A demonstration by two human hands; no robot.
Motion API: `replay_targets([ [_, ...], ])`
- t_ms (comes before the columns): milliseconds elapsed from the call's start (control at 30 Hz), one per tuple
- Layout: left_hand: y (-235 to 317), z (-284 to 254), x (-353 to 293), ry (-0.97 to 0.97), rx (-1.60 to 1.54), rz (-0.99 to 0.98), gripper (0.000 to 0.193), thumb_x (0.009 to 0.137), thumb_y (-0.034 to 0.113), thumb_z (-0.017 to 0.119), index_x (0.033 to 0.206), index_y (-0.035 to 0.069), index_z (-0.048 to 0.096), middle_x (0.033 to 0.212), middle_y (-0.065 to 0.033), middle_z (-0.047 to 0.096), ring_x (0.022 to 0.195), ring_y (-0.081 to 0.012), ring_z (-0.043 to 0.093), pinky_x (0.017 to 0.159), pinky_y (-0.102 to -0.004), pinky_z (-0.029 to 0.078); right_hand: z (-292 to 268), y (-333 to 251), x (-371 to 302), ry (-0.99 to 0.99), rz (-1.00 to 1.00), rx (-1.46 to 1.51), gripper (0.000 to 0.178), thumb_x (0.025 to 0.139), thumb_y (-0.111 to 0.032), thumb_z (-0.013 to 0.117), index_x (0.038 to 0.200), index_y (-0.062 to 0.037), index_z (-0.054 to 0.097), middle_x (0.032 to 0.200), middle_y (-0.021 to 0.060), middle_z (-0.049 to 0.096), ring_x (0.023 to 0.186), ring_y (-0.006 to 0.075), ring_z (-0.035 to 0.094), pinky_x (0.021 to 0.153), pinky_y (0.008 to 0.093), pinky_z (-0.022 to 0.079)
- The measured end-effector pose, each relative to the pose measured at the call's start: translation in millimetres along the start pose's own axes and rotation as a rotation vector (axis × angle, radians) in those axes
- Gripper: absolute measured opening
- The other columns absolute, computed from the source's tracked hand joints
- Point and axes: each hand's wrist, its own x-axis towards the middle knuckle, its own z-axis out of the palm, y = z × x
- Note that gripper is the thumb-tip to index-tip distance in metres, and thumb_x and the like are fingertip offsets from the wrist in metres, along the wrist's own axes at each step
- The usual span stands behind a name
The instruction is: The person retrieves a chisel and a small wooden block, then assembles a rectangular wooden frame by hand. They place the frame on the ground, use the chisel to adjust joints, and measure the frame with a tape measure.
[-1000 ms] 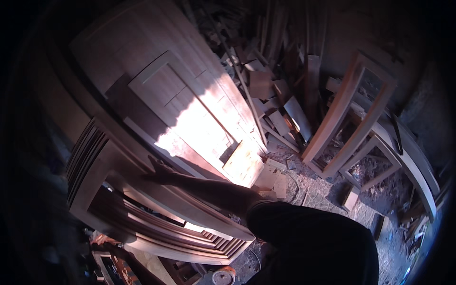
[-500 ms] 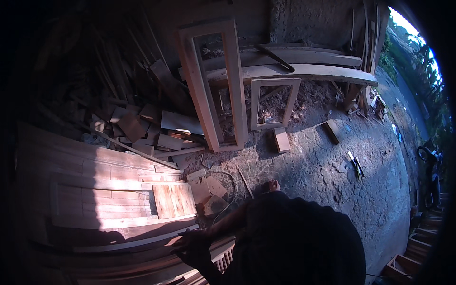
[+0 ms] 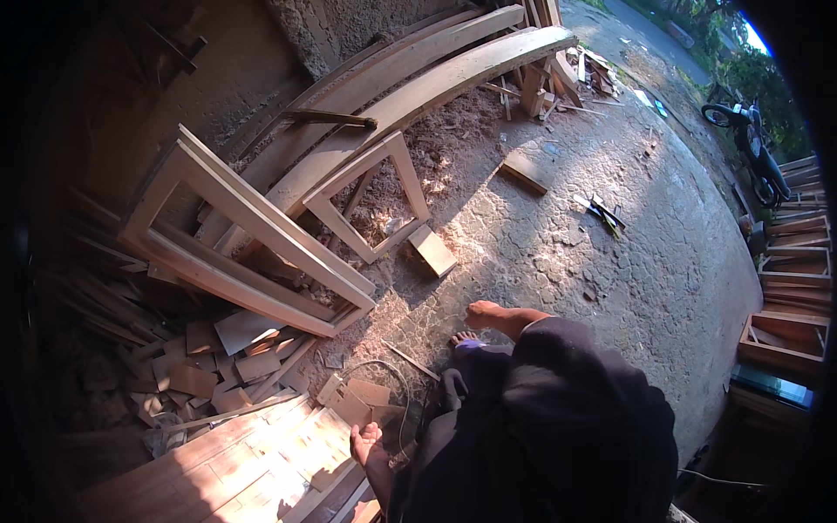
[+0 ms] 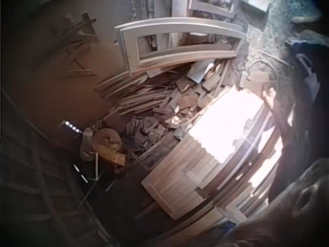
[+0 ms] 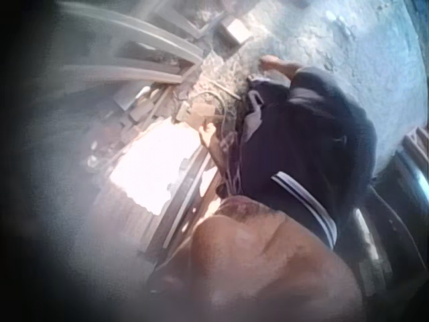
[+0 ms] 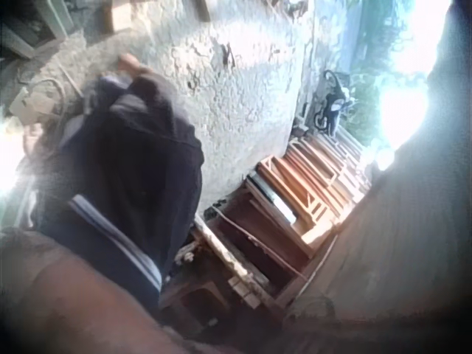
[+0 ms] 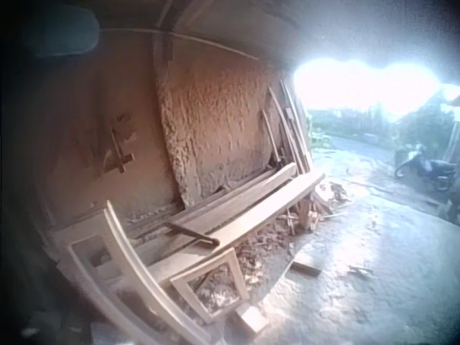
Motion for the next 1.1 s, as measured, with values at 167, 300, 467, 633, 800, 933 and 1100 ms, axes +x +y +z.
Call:
replay_targets([
  [167, -16, 137, 71, 0.18, 0.603, -0.044, 0.054, 0.101, 0.026, 0.06, 0.149, 0.014, 0.039, 0.14, -0.0082, 0.054, 0.109, -0.0301, 0.065, 0.075, -0.0403, 0.057, -17, 147, -52, 0.155, 0.419, 0.224, 0.041, 0.089, -0.034, 0.056, 0.111, -0.0032, 0.072, 0.111, 0.0232, 0.071, 0.108, 0.039, 0.068, 0.091, 0.0475, 0.055],
  [300, -12, 220, 144, 0.102, 0.755, -0.147, 0.046, 0.103, 0.023, 0.056, 0.146, 0.012, 0.044, 0.141, -0.0094, 0.057, 0.098, -0.0248, 0.067, 0.072, -0.0381, 0.057, 0, 174, -75, 0.313, 0.515, 0.457, 0.043, 0.092, -0.041, 0.059, 0.108, -0.0029, 0.072, 0.109, 0.0211, 0.072, 0.107, 0.0391, 0.068, 0.089, 0.0477, 0.055],
  [467, -2, 290, 261, -0.024, 0.784, -0.111, 0.048, 0.102, 0.025, 0.061, 0.145, 0.009, 0.047, 0.139, -0.0095, 0.059, 0.098, -0.021, 0.065, 0.074, -0.036, 0.055, 44, 135, -95, 0.439, 0.489, 0.854, 0.046, 0.092, -0.041, 0.059, 0.118, -0.0044, 0.071, 0.115, 0.0215, 0.071, 0.111, 0.0367, 0.067, 0.095, 0.044, 0.053],
  [633, 12, 371, 377, 0.005, 0.808, -0.027, 0.048, 0.101, 0.023, 0.061, 0.145, 0.008, 0.047, 0.133, -0.0074, 0.061, 0.097, -0.0195, 0.064, 0.073, -0.0341, 0.054, 85, 95, -103, 0.28, 0.584, 0.958, 0.052, 0.092, -0.045, 0.061, 0.125, -0.0056, 0.069, 0.121, 0.0169, 0.071, 0.118, 0.031, 0.066, 0.099, 0.0392, 0.051],
  [800, 2, 419, 433, -0.105, 0.819, 0.015, 0.046, 0.101, 0.02, 0.06, 0.143, 0.006, 0.048, 0.124, -0.0063, 0.063, 0.088, -0.0146, 0.064, 0.065, -0.0277, 0.053, 110, 91, -102, 0.373, 0.55, 1.166, 0.054, 0.095, -0.047, 0.062, 0.127, -0.0048, 0.068, 0.121, 0.0152, 0.072, 0.114, 0.026, 0.068, 0.097, 0.0368, 0.052],
  [933, -19, 427, 455, -0.14, 0.973, 0.007, 0.054, 0.101, 0.019, 0.061, 0.149, 0.004, 0.041, 0.139, -0.011, 0.057, 0.095, -0.0173, 0.062, 0.074, -0.0338, 0.053, 95, 98, -95, 0.431, 0.515, 1.302, 0.052, 0.095, -0.043, 0.062, 0.128, -0.0032, 0.067, 0.12, 0.0165, 0.072, 0.112, 0.0251, 0.069, 0.095, 0.0349, 0.053],
  [1100, -2, 491, 496, -0.046, 1.714, 1.106, 0.078, 0.087, 0.014, 0.073, 0.154, 0.007, 0.034, 0.16, -0.0213, 0.032, 0.148, -0.038, 0.03, 0.121, -0.0491, 0.028, 50, 130, -90, 0.367, 0.615, 1.152, 0.053, 0.094, -0.045, 0.064, 0.128, -0.0042, 0.067, 0.12, 0.0154, 0.073, 0.112, 0.0241, 0.069, 0.095, 0.0345, 0.053],
])
